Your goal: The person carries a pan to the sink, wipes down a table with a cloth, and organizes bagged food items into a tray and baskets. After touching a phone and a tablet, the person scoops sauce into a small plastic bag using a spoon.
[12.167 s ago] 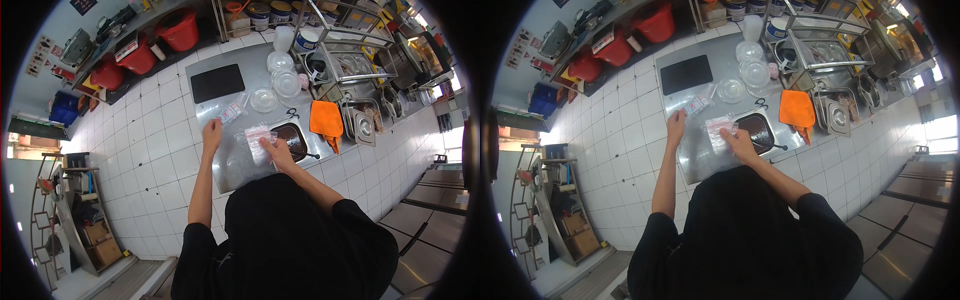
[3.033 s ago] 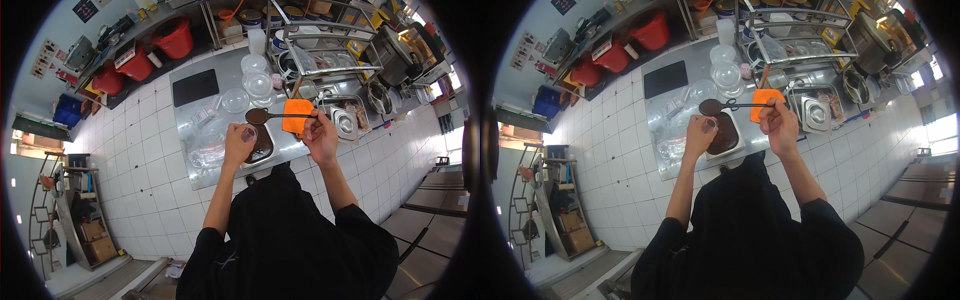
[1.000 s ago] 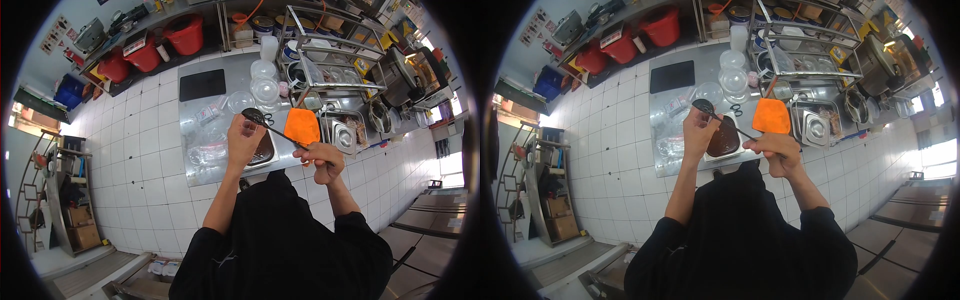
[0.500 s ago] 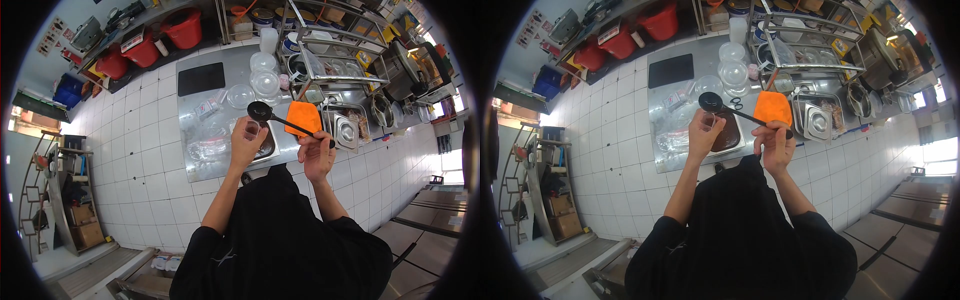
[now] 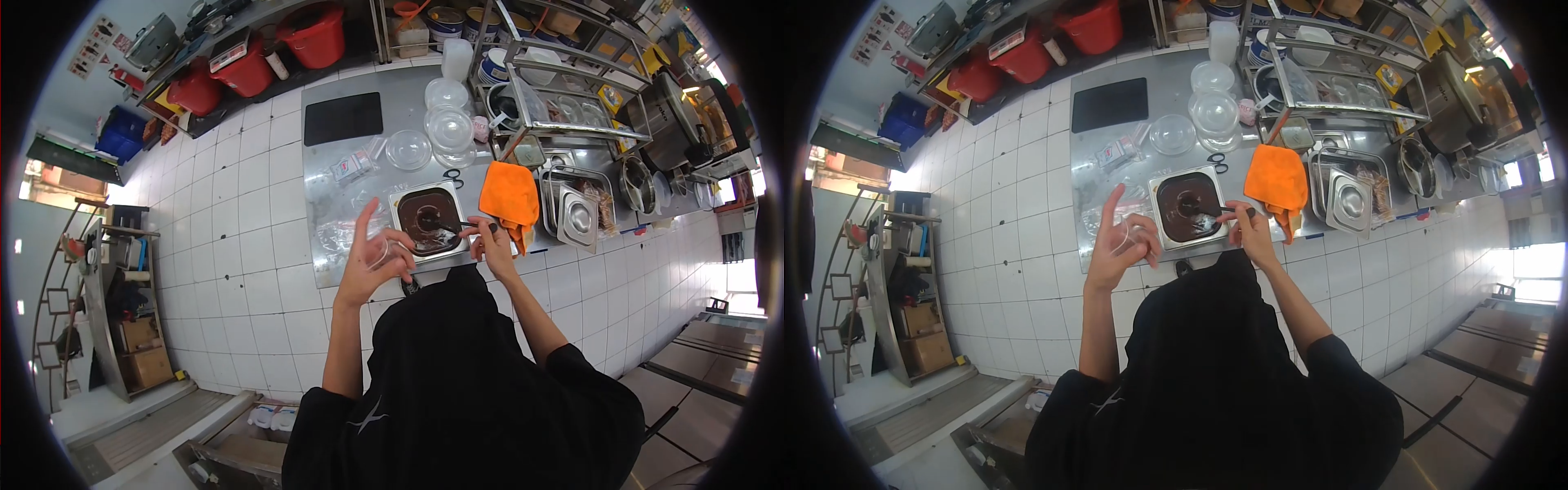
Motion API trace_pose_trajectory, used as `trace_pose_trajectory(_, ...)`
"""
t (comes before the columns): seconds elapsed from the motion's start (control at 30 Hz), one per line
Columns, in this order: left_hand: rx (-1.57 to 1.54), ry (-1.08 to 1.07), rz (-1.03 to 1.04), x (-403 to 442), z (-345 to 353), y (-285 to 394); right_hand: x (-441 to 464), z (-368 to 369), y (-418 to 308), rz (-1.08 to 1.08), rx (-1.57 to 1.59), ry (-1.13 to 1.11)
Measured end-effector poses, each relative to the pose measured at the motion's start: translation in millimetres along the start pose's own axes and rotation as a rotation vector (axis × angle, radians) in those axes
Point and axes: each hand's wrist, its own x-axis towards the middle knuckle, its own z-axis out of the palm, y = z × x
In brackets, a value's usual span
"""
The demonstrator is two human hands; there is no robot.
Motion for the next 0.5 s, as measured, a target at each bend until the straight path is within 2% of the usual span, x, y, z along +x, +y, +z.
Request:
trace_pose_trajectory(0.1,-0.197,-0.184,-0.057,3,9,9,16,-31,-3,-0.074,-0.878,0.134)
trace_pose_trajectory(0.17,-0.290,-0.262,-0.129,7,17,14,-4,-19,-71,-0.269,-0.958,0.181)
trace_pose_trajectory(0.23,-0.310,-0.302,-0.159,15,25,10,-18,5,-136,-0.413,-0.786,0.079)
trace_pose_trajectory(0.3,-0.342,-0.363,-0.207,18,30,4,-31,32,-157,-0.463,-0.513,-0.306)
trace_pose_trajectory(0.4,-0.354,-0.473,-0.277,27,30,-8,-34,65,-162,-0.445,-0.395,-0.444)
trace_pose_trajectory(0.5,-0.364,-0.440,-0.300,25,32,-7,-29,70,-154,-0.382,-0.284,-0.469)
